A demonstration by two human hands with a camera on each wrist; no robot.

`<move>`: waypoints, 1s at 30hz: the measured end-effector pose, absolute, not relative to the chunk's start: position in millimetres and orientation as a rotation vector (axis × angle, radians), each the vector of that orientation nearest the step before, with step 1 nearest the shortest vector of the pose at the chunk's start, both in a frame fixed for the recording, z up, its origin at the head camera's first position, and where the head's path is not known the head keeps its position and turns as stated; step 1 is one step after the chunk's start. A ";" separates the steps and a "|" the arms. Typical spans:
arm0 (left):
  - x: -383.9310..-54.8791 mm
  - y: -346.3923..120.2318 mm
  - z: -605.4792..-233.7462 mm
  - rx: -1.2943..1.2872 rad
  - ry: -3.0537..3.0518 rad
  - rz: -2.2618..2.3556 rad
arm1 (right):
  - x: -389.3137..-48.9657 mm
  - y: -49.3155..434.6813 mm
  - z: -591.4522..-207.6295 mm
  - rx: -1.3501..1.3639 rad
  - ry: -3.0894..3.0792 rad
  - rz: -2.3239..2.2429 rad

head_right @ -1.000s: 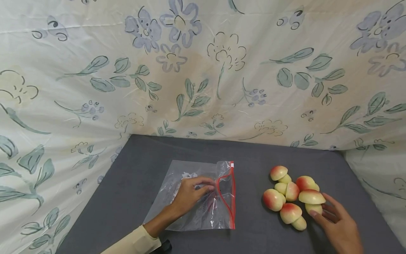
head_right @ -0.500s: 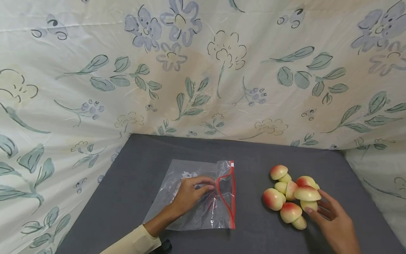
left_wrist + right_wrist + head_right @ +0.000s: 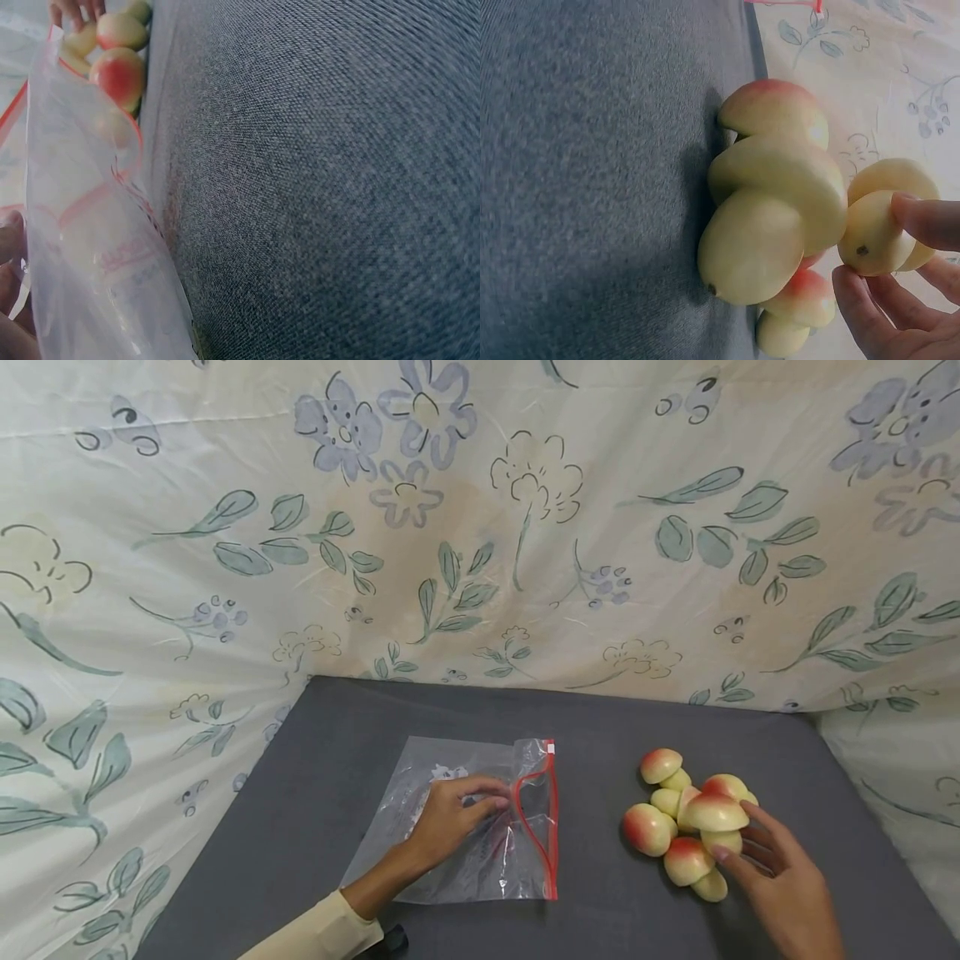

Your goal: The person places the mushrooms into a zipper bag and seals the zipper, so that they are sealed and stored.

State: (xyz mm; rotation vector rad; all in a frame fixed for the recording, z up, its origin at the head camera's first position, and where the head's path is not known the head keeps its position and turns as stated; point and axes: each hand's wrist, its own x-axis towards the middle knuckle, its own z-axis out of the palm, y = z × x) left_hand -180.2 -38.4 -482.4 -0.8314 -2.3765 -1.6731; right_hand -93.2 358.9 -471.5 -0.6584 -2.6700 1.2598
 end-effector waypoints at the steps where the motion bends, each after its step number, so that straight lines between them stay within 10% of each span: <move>1: -180.1 -38.4 -482.4 -0.830 -2.378 -1.676 | -92.5 358.4 -471.0 -0.640 -2.679 1.245; 30: -179.3 -34.3 -477.9 -0.843 -2.382 -1.635 | -82.2 323.1 -459.7 -0.092 -2.636 1.392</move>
